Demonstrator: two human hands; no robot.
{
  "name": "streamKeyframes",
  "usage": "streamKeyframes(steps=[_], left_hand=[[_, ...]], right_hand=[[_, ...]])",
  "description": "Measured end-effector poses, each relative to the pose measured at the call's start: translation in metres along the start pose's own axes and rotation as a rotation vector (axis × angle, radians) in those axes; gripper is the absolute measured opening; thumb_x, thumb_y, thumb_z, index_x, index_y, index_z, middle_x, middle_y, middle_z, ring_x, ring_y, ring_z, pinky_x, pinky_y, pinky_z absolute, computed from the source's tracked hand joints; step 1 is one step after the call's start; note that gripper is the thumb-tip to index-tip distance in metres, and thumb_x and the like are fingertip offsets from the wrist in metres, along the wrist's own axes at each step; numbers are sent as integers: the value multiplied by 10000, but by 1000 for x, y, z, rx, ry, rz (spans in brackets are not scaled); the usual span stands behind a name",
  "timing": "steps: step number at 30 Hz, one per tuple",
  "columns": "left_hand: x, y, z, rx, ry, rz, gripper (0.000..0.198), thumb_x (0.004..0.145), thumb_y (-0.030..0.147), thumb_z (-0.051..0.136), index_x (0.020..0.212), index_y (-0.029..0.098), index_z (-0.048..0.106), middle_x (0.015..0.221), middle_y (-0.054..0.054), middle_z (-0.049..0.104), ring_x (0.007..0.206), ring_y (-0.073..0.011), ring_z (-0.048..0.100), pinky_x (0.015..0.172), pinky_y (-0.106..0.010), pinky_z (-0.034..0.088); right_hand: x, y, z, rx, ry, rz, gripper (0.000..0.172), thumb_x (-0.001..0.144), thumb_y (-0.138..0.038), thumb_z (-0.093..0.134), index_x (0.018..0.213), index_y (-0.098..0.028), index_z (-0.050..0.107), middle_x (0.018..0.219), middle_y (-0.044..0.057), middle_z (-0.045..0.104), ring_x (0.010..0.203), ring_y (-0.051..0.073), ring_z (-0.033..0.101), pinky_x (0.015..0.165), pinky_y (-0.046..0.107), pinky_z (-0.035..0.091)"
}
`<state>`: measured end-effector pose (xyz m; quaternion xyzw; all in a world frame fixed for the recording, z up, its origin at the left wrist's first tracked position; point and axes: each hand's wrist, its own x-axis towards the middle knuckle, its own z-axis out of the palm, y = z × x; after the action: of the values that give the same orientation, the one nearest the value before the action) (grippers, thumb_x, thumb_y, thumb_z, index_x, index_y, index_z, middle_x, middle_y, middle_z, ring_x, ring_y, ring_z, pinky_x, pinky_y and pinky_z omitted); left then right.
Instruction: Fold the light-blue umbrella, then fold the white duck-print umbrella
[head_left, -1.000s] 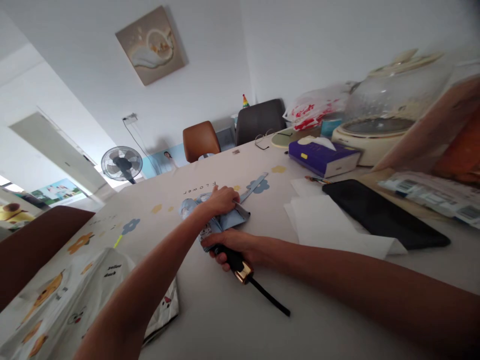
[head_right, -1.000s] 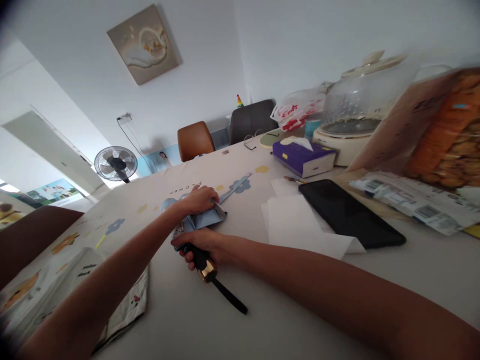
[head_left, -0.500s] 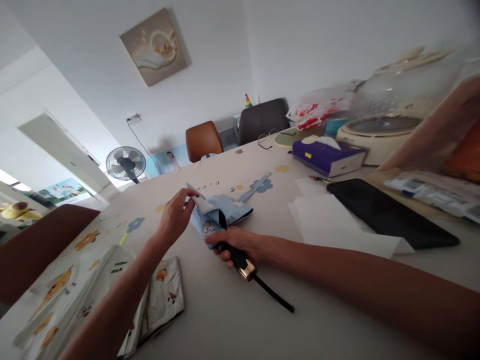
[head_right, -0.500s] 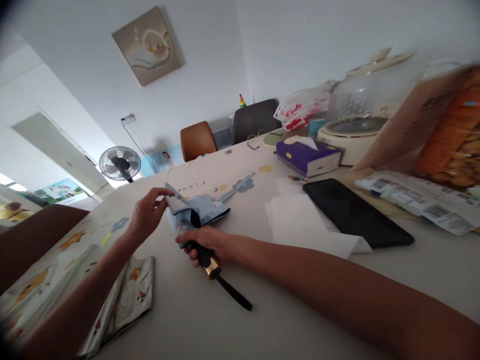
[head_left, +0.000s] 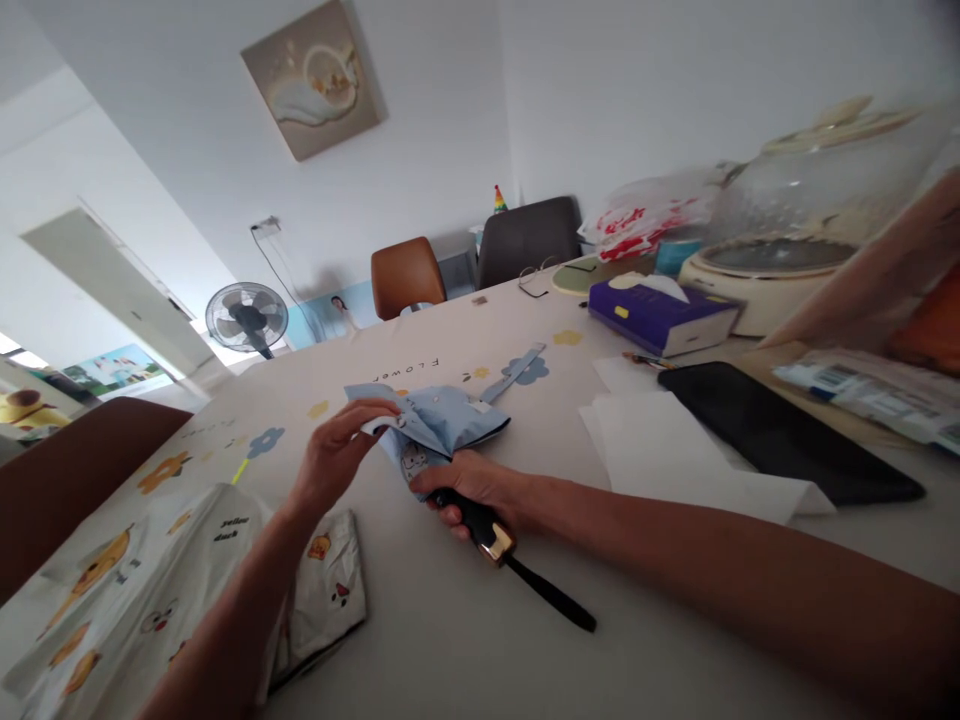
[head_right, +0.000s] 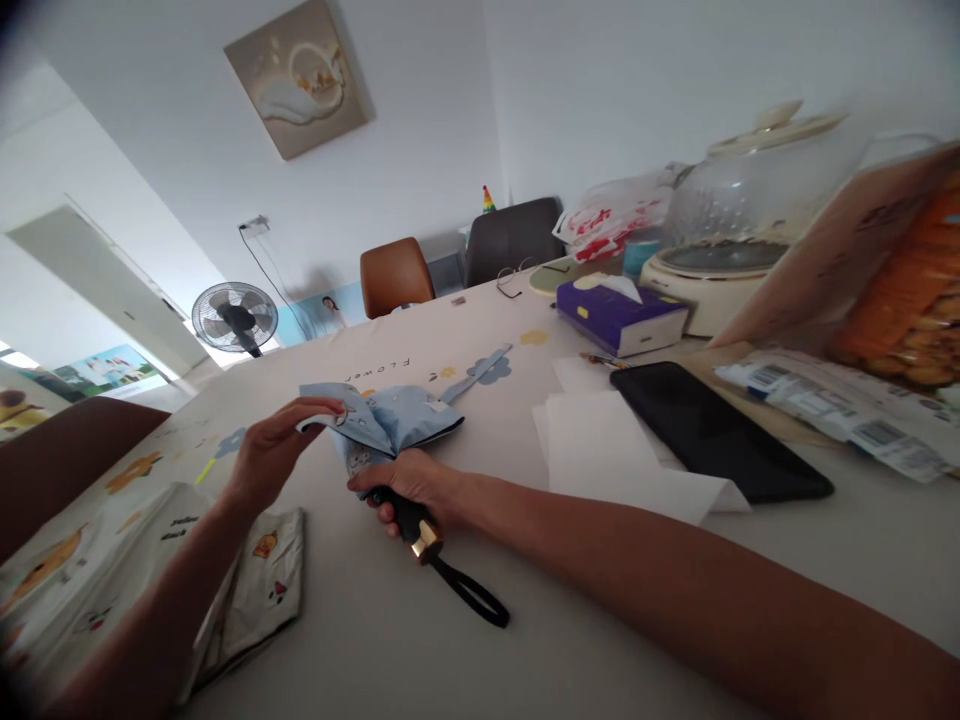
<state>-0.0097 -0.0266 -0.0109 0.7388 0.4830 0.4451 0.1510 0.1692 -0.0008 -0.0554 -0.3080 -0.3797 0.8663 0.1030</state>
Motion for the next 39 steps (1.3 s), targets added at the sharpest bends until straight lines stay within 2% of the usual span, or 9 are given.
streamKeyframes(steps=[3,7,13,16,21,24,26,30,39], left_hand=[[-10,-2,-13,-58,-120,-94,158,778,263,558,847,227,696,993,-59,661,1036,-215,556,962,-358,387],[-23,-9,-14,40,-234,-85,190,802,215,508,897,226,672,1000,-60,643,1015,-190,555,924,-326,400],[-28,-13,-7,178,-67,-34,188,699,97,461,750,204,607,809,-29,604,819,-161,553,766,-286,429],[-30,-15,-7,106,-81,-51,192,662,71,436,685,194,582,786,-32,594,806,-163,555,757,-291,432],[-36,-20,-5,-18,-153,-44,224,653,32,458,685,192,611,799,-50,597,829,-177,566,776,-312,439],[-37,-20,-4,-73,-168,-17,205,674,44,493,687,196,630,801,-56,605,840,-181,570,779,-317,444],[-38,-20,-5,-91,-184,-13,209,680,41,504,695,198,641,810,-58,610,852,-181,572,787,-318,444],[-38,-21,-8,-92,-216,-11,229,679,32,511,705,204,659,834,-63,618,877,-183,569,810,-321,440],[-40,-20,-9,-163,-236,-97,172,719,118,535,693,196,686,867,-83,637,940,-210,563,866,-344,428]], right_hand=[[-2,-1,3,5,48,-25,185,756,-179,603,653,-150,452,568,-56,465,342,40,402,294,179,369],[1,1,1,28,46,-46,169,742,-169,608,662,-146,461,562,-56,465,351,39,400,299,178,372],[7,6,-4,75,-8,-112,159,729,-185,624,695,-145,474,584,-54,475,363,35,405,302,171,372],[3,5,-3,72,-27,-115,155,742,-186,619,704,-145,475,588,-56,467,358,30,393,300,165,361],[-3,2,-1,103,-6,-95,311,758,-410,631,718,-157,453,588,-51,466,350,29,388,301,162,347],[-3,1,0,120,4,-75,442,784,-593,492,693,-164,438,552,-43,455,328,36,370,279,170,334],[-2,0,0,110,10,-41,480,813,-625,400,665,-169,423,513,-40,441,318,45,365,273,176,335],[-2,0,1,78,20,-4,456,827,-586,408,657,-164,435,481,-47,422,306,50,364,272,182,344],[-3,4,1,2,76,-120,244,799,-353,537,689,-158,439,537,-46,451,323,45,373,287,181,347]])
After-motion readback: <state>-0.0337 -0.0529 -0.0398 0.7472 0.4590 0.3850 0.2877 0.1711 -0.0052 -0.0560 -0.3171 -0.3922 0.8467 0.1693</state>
